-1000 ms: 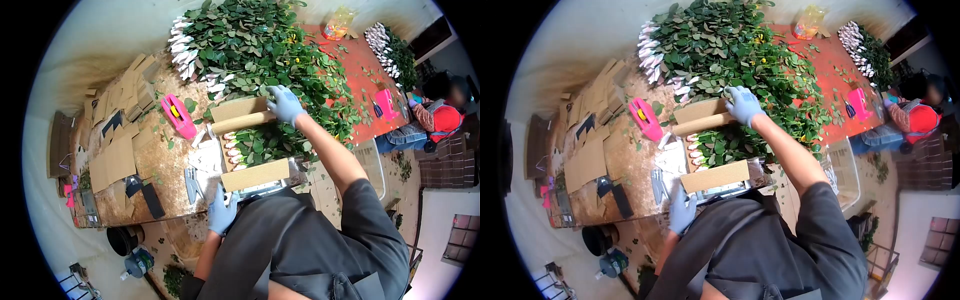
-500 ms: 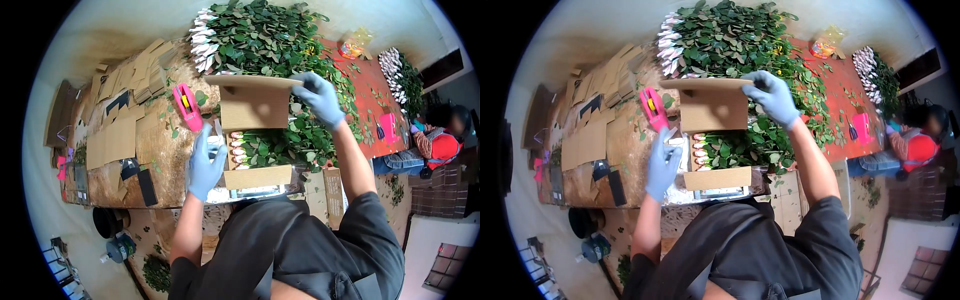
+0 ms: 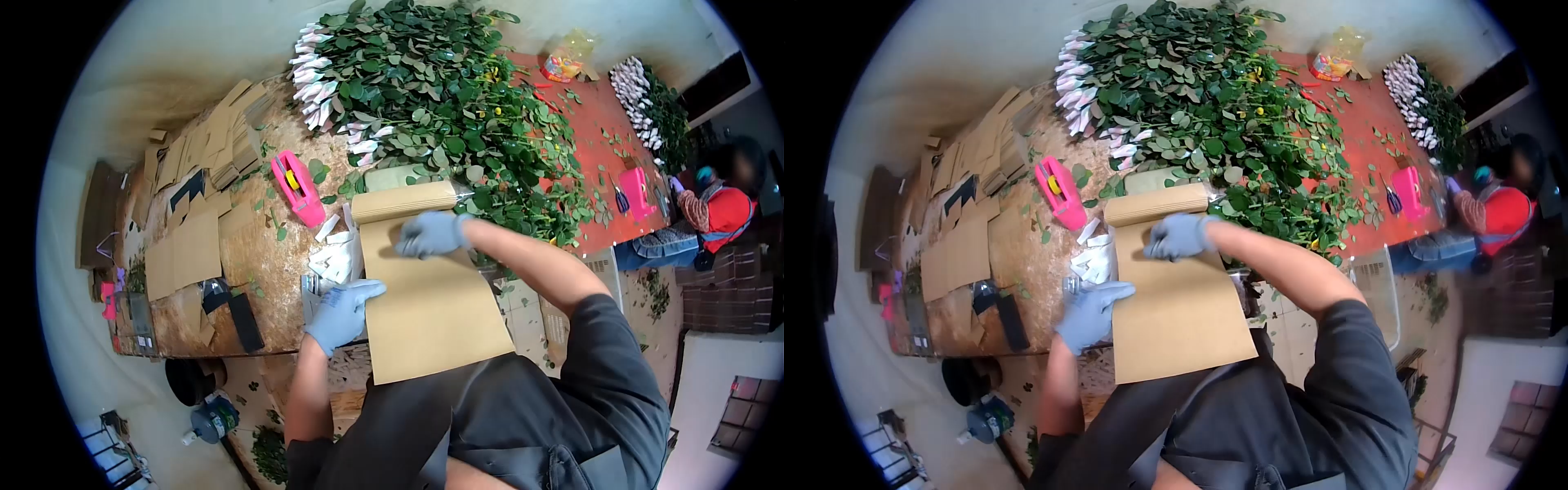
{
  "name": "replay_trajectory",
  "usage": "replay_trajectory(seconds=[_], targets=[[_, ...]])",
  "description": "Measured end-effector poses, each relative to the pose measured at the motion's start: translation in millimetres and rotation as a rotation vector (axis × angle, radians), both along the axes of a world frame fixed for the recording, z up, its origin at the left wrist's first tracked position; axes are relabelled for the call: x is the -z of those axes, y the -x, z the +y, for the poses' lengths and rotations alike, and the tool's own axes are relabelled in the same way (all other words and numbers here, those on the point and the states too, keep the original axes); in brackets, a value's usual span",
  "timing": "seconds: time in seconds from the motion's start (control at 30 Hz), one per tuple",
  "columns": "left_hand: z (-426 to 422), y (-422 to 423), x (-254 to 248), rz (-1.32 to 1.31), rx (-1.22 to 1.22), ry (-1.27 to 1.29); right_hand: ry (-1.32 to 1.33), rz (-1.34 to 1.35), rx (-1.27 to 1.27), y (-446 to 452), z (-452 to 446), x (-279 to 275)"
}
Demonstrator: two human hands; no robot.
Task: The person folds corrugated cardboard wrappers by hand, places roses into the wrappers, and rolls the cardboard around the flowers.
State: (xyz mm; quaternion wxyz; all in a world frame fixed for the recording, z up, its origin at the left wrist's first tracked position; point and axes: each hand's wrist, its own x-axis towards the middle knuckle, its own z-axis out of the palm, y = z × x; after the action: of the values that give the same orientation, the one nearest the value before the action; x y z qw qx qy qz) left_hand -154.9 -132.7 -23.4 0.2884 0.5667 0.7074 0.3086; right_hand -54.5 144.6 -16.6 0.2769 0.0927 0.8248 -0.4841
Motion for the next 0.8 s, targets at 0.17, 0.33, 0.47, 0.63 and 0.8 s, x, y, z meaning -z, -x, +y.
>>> replay_trajectory(seconds=[0.17, 0.33, 0.47, 0.63, 0.8], targets=[[-4, 16, -3, 0.120, 0.077, 0.042, -0.466, 0.057, -0.140, 5, -46, 47], [21, 30, -41, -0.061, -0.115, 0.080, -0.562, 0.065, -0.193, 7, -53, 52], [63, -4, -21, 0.245, 0.292, 0.399, -0.501, 0.121, -0.194, 7, -50, 59], [64, -30, 17, 0.561, 0.251, 0.419, -0.612, 0.190, -0.161, 4, -53, 74], [46, 43, 63, -0.325, -0.075, 0.234, -0.554, 0.152, -0.135, 4, -51, 67]])
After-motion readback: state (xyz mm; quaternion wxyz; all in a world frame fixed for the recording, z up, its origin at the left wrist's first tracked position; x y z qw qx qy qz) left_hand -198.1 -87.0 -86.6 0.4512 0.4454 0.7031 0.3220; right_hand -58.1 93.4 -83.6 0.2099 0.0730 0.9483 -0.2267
